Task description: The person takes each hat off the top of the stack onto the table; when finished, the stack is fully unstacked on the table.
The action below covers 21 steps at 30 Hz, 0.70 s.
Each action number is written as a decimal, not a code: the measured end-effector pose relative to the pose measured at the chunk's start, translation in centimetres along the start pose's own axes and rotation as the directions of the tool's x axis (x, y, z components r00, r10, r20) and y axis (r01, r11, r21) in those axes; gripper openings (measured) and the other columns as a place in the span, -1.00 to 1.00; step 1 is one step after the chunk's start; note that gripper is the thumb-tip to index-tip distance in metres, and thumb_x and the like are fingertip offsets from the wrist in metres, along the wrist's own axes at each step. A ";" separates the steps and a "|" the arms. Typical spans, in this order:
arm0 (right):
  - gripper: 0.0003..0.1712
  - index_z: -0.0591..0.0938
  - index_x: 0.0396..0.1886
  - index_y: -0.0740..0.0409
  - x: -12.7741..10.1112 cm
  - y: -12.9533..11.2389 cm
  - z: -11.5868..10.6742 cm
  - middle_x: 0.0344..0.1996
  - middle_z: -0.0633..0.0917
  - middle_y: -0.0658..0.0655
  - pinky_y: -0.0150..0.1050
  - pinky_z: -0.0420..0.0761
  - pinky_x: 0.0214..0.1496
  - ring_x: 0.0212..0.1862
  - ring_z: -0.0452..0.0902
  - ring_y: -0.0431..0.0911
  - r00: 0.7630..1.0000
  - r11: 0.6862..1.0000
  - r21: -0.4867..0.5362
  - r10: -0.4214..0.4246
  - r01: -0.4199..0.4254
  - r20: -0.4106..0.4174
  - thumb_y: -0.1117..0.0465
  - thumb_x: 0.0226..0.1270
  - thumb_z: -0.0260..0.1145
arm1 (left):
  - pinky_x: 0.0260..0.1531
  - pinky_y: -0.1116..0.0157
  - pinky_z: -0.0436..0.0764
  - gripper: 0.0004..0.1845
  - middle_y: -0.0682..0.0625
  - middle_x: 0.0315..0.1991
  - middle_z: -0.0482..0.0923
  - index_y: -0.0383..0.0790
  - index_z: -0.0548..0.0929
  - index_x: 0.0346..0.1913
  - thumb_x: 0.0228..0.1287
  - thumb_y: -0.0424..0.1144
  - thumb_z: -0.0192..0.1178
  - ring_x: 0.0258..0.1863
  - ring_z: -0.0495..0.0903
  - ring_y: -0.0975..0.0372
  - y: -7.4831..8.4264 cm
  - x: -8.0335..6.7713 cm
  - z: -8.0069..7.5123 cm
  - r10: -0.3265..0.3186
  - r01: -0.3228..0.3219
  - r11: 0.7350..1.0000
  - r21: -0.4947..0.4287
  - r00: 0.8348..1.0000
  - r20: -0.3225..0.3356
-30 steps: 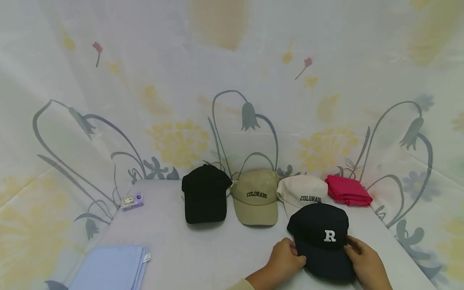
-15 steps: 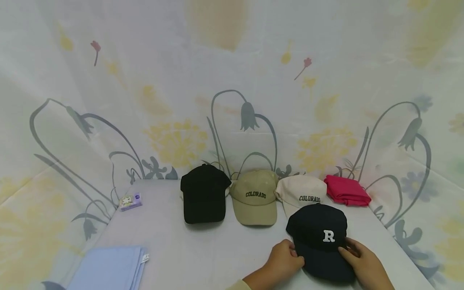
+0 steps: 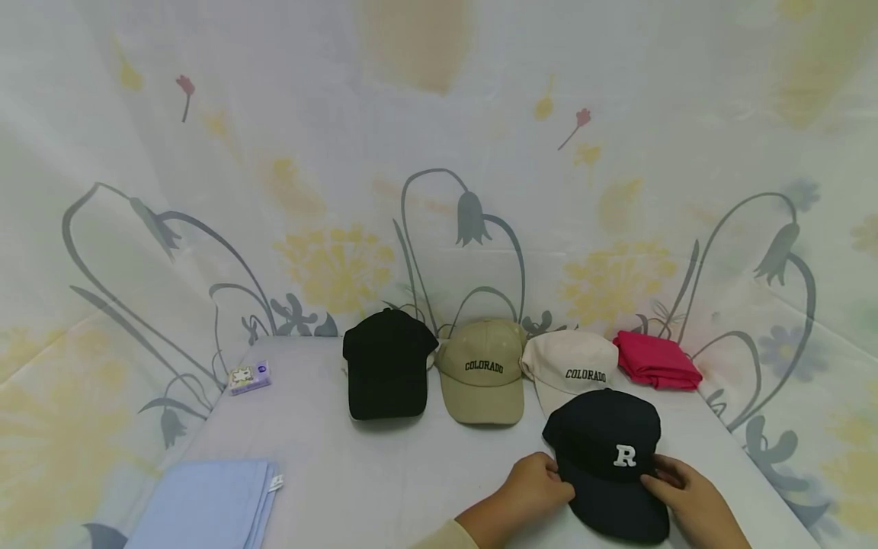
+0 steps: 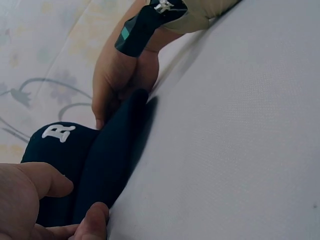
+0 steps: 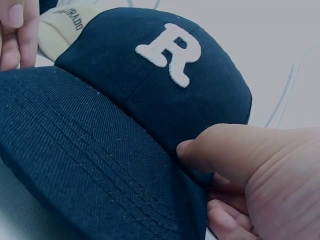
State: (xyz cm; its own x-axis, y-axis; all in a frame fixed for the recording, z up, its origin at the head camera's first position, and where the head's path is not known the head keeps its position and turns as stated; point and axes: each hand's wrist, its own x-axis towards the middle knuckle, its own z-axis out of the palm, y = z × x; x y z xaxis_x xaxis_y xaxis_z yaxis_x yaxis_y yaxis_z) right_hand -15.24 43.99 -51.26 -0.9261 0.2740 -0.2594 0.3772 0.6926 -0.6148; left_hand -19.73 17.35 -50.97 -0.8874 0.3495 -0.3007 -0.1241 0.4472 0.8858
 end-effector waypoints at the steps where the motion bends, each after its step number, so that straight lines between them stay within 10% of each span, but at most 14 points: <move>1: 0.11 0.31 0.45 0.57 0.0 0.0 0.0 0.30 0.53 0.57 0.33 0.52 0.28 0.31 0.50 0.41 1.000 1.000 0.002 -0.002 0.002 -0.003 -0.37 0.43 0.28 | -0.30 0.27 0.58 -0.77 0.07 -0.45 0.55 -0.32 0.67 -0.17 0.11 -0.32 0.35 -0.44 0.50 0.26 0.1 0.0 -0.1 -0.004 0.004 1.000 0.001 1.000 0.004; 21: 0.02 0.35 0.44 0.53 0.2 0.5 0.3 0.33 0.50 0.56 0.32 0.51 0.28 0.33 0.44 0.44 0.997 0.998 0.049 0.049 -0.046 -0.053 -0.34 0.51 0.18 | -0.32 0.35 0.53 -0.85 0.09 -0.45 0.65 -0.18 0.66 -0.17 0.19 -0.37 0.26 -0.41 0.60 0.31 -1.8 0.2 -0.2 0.049 -0.046 0.986 -0.161 0.999 0.016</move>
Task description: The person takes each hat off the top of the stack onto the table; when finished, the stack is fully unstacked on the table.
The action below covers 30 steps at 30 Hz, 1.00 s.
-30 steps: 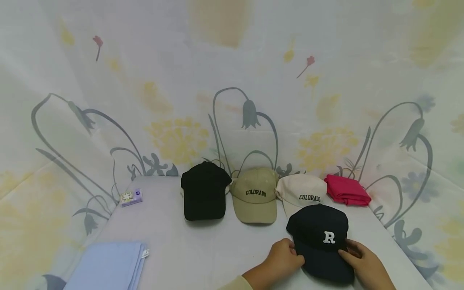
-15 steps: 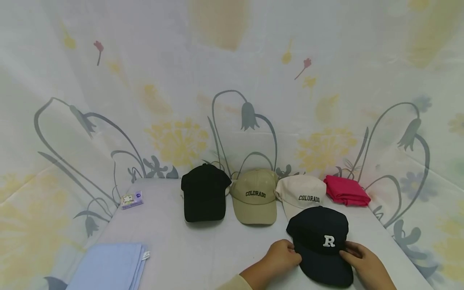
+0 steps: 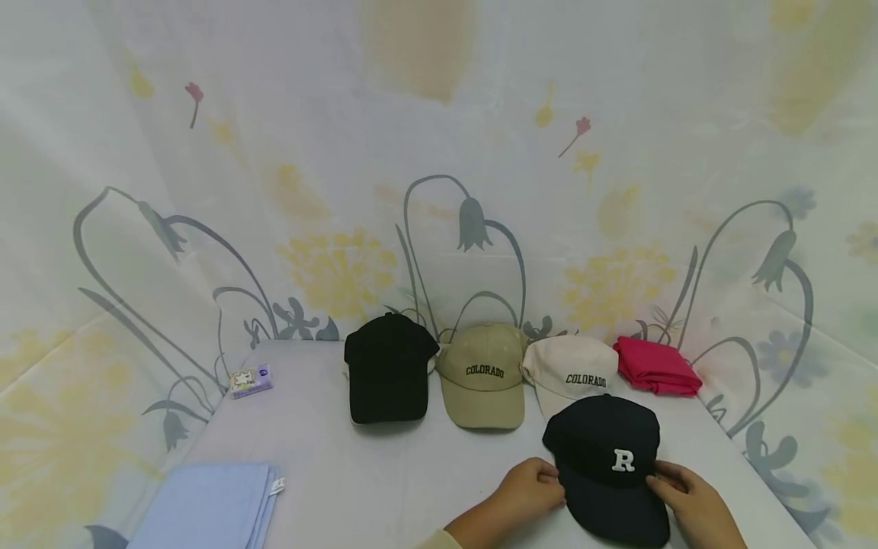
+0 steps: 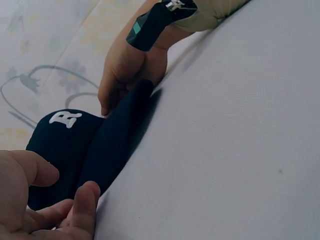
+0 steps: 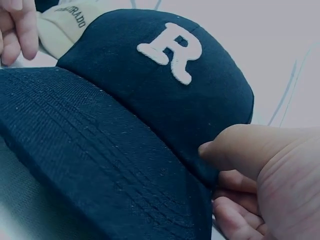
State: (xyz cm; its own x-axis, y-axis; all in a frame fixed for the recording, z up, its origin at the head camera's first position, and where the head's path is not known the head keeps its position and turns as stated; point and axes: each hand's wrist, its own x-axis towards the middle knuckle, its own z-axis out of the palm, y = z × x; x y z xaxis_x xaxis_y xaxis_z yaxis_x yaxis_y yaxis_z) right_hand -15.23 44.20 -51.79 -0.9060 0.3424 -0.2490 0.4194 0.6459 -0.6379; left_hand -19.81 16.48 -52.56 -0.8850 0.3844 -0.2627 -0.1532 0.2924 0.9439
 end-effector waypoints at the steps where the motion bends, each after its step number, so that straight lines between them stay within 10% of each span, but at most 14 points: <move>1: 0.01 0.34 0.44 0.52 0.0 -0.1 0.1 0.34 0.49 0.55 0.33 0.50 0.29 0.34 0.43 0.44 1.000 1.000 0.013 0.007 -0.007 -0.011 -0.33 0.52 0.17 | -0.34 0.36 0.52 -0.87 0.08 -0.46 0.66 -0.17 0.66 -0.18 0.21 -0.37 0.26 -0.43 0.62 0.31 -0.1 -0.1 -0.2 0.001 -0.001 1.000 -0.018 1.000 -0.007; 8: -0.26 0.41 0.43 0.43 0.0 -1.1 0.5 0.21 0.64 0.46 -0.16 0.69 -0.03 -0.10 0.73 -0.06 0.983 0.983 0.182 0.050 -0.017 -0.177 -0.10 0.61 0.14 | -0.41 0.35 0.67 -0.90 -0.01 -0.41 0.64 -0.21 0.66 -0.16 0.33 -0.40 0.20 -0.48 0.71 0.28 -0.4 -0.8 -2.1 -0.053 0.045 0.984 -0.173 0.998 -0.045; 12: -0.39 0.46 0.40 0.40 -0.2 -1.8 1.0 0.13 0.67 0.44 -0.47 0.62 -0.35 -0.38 0.53 -0.47 0.945 0.951 0.306 0.135 -0.040 -0.297 0.04 0.60 0.16 | -0.38 0.32 0.73 -0.88 -0.02 -0.36 0.65 -0.24 0.66 -0.13 0.37 -0.40 0.14 -0.48 0.68 0.27 -0.6 -1.5 -3.6 -0.079 0.068 0.978 -0.196 0.996 -0.052; 16: -0.44 0.50 0.38 0.33 -0.8 -2.8 1.6 0.02 0.68 0.34 -0.49 0.55 -0.46 -0.45 0.48 -0.48 0.894 0.926 0.375 0.208 -0.049 -0.396 0.06 0.58 0.15 | -0.39 0.32 0.72 -0.87 -0.03 -0.33 0.64 -0.26 0.66 -0.11 0.39 -0.39 0.12 -0.46 0.67 0.25 -1.0 -2.2 -5.2 -0.097 0.081 0.976 -0.202 0.993 -0.067; 23: -0.55 0.58 0.28 0.24 -2.5 -5.0 2.4 -0.42 0.52 -0.39 -0.55 0.52 -0.45 -0.48 0.48 -0.49 0.803 0.890 0.450 0.219 0.068 -0.555 0.12 0.54 0.20 | -0.40 0.31 0.70 -0.86 -0.03 -0.33 0.62 -0.30 0.63 -0.09 0.40 -0.39 0.09 -0.45 0.64 0.25 -1.7 -3.3 -7.5 -0.041 0.027 0.983 -0.184 0.996 -0.074; 30: -0.54 0.56 0.32 0.19 -3.7 -7.7 3.2 -0.22 0.57 -0.18 -0.54 0.48 -0.43 -0.42 0.46 -0.48 0.794 0.903 0.409 0.150 0.133 -0.589 0.11 0.54 0.21 | -0.40 0.30 0.69 -0.84 -0.02 -0.34 0.60 -0.32 0.63 -0.09 0.41 -0.38 0.08 -0.45 0.61 0.26 -2.0 -4.1 -9.6 0.016 -0.027 0.991 -0.133 0.996 -0.084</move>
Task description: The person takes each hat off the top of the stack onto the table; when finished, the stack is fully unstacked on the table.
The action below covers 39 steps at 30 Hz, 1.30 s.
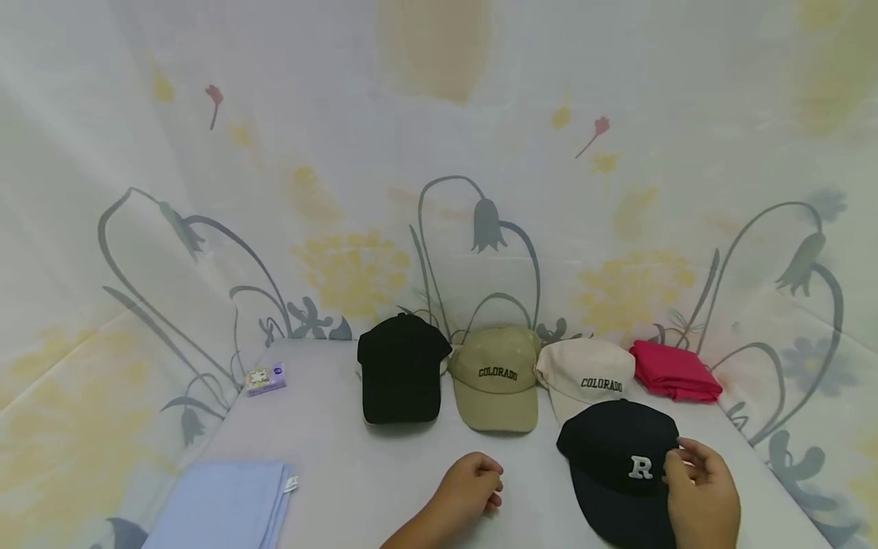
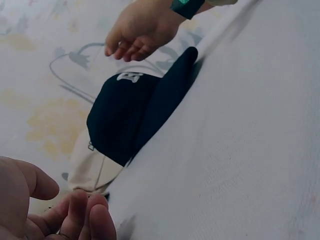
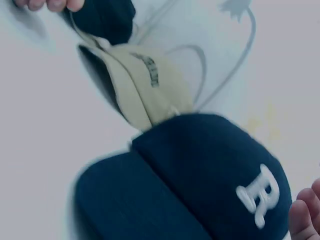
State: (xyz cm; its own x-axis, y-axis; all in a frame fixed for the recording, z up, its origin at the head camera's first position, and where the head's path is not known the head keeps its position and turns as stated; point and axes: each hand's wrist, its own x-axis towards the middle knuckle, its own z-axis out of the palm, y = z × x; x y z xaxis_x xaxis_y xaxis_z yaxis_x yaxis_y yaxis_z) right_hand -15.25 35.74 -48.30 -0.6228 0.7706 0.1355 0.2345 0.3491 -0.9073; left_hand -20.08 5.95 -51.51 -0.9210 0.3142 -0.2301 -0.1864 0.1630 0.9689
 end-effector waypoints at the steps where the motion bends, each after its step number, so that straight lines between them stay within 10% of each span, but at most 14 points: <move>1: -0.54 0.56 0.32 0.18 -0.3 -0.3 0.1 -0.20 0.57 -0.13 -0.54 0.48 -0.43 -0.41 0.46 -0.48 1.000 1.000 -0.014 -0.009 0.009 0.011 0.10 0.55 0.20 | -0.40 0.30 0.69 -0.84 -0.02 -0.34 0.60 -0.32 0.64 -0.09 0.40 -0.38 0.08 -0.45 0.61 0.26 0.0 -0.1 -0.3 0.005 -0.005 1.000 0.006 1.000 -0.003; 19: -0.68 0.60 0.23 0.18 -3.7 -3.5 4.4 -0.05 0.61 0.13 -0.50 0.64 -0.28 -0.25 0.57 -0.35 0.915 0.964 0.006 -0.254 0.265 0.315 0.23 0.56 0.26 | -0.47 0.33 0.56 -0.81 0.01 -0.40 0.54 -0.30 0.64 -0.06 0.35 -0.35 0.11 -0.46 0.58 0.24 -0.3 -0.1 -5.3 0.081 -0.060 0.991 0.117 0.980 -0.182; 39: -0.60 0.57 0.28 0.20 -5.5 -5.7 10.3 -0.01 0.64 0.18 -0.37 0.62 -0.28 -0.17 0.61 -0.19 0.798 0.973 0.004 -0.193 0.233 0.571 0.26 0.50 0.27 | -0.40 0.30 0.57 -0.74 -0.03 -0.37 0.59 -0.32 0.64 0.04 0.45 -0.27 0.08 -0.40 0.59 0.21 0.2 -0.7 -11.9 0.112 -0.056 0.987 0.148 0.906 -0.407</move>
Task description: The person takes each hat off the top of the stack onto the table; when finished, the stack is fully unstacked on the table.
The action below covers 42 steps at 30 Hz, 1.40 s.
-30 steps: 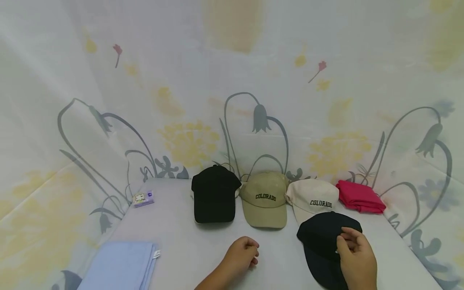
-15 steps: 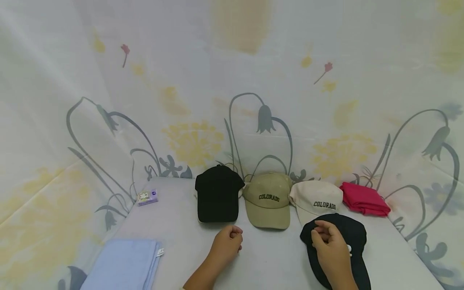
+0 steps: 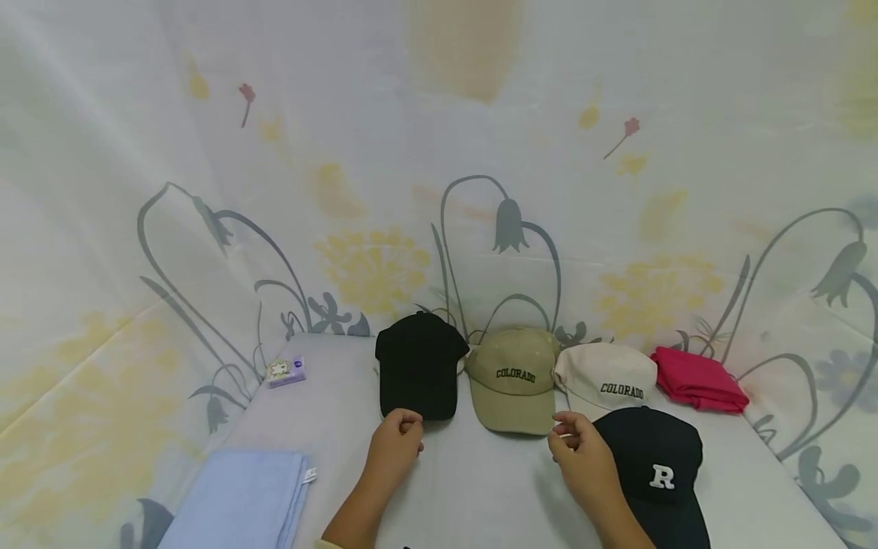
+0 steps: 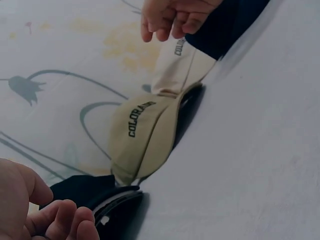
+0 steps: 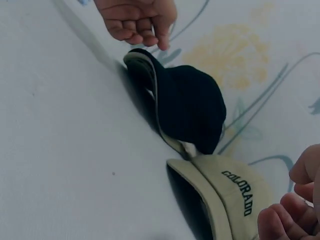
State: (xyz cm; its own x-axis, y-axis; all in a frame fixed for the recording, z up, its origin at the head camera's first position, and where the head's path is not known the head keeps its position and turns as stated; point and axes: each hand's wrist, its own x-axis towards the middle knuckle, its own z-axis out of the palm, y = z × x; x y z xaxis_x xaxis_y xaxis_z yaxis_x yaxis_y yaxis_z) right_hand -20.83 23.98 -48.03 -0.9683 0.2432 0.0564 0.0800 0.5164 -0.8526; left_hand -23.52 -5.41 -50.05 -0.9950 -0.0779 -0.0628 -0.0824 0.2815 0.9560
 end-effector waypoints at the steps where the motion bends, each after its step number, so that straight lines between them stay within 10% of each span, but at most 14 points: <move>1: -0.60 0.57 0.28 0.20 0.0 -0.1 0.3 -0.01 0.65 0.17 -0.36 0.62 -0.27 -0.16 0.61 -0.17 1.000 1.000 0.003 -0.001 0.001 0.010 0.26 0.50 0.28 | -0.40 0.30 0.56 -0.74 -0.04 -0.38 0.59 -0.32 0.64 0.05 0.44 -0.28 0.07 -0.41 0.59 0.21 -0.1 0.1 -0.3 0.001 -0.001 1.000 0.003 1.000 -0.014; 18: -0.64 0.64 0.17 0.18 1.7 -1.1 4.8 -0.13 0.67 0.10 -0.32 0.62 -0.30 -0.25 0.61 -0.16 0.994 0.998 0.049 -0.048 0.044 0.101 0.32 0.41 0.29 | -0.36 0.34 0.69 -0.60 -0.24 -0.10 0.63 -0.42 0.51 0.24 0.46 -0.26 0.04 -0.40 0.65 0.21 -1.9 3.2 -3.3 -0.151 0.136 0.986 -0.098 0.975 -0.164; 42: -0.66 0.67 0.12 0.23 5.3 -3.4 9.3 -0.17 0.70 0.10 -0.27 0.60 -0.16 -0.14 0.61 -0.11 0.976 0.988 0.044 -0.150 0.145 0.156 0.31 0.38 0.29 | -0.25 0.40 0.72 -0.44 -0.35 0.17 0.44 -0.52 0.24 0.47 0.58 -0.30 0.07 -0.32 0.63 0.24 -3.6 4.5 -4.0 -0.186 0.151 0.911 -0.384 0.981 -0.057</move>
State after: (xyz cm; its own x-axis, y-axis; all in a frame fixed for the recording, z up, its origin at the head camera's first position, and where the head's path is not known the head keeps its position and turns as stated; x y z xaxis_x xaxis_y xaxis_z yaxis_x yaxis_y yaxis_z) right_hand -28.40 15.88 -49.62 -0.9943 0.0314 0.1022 -0.0720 0.5099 -0.8572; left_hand -27.50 -10.62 -52.61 -0.9573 -0.1833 -0.2235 -0.2034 -0.1221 0.9715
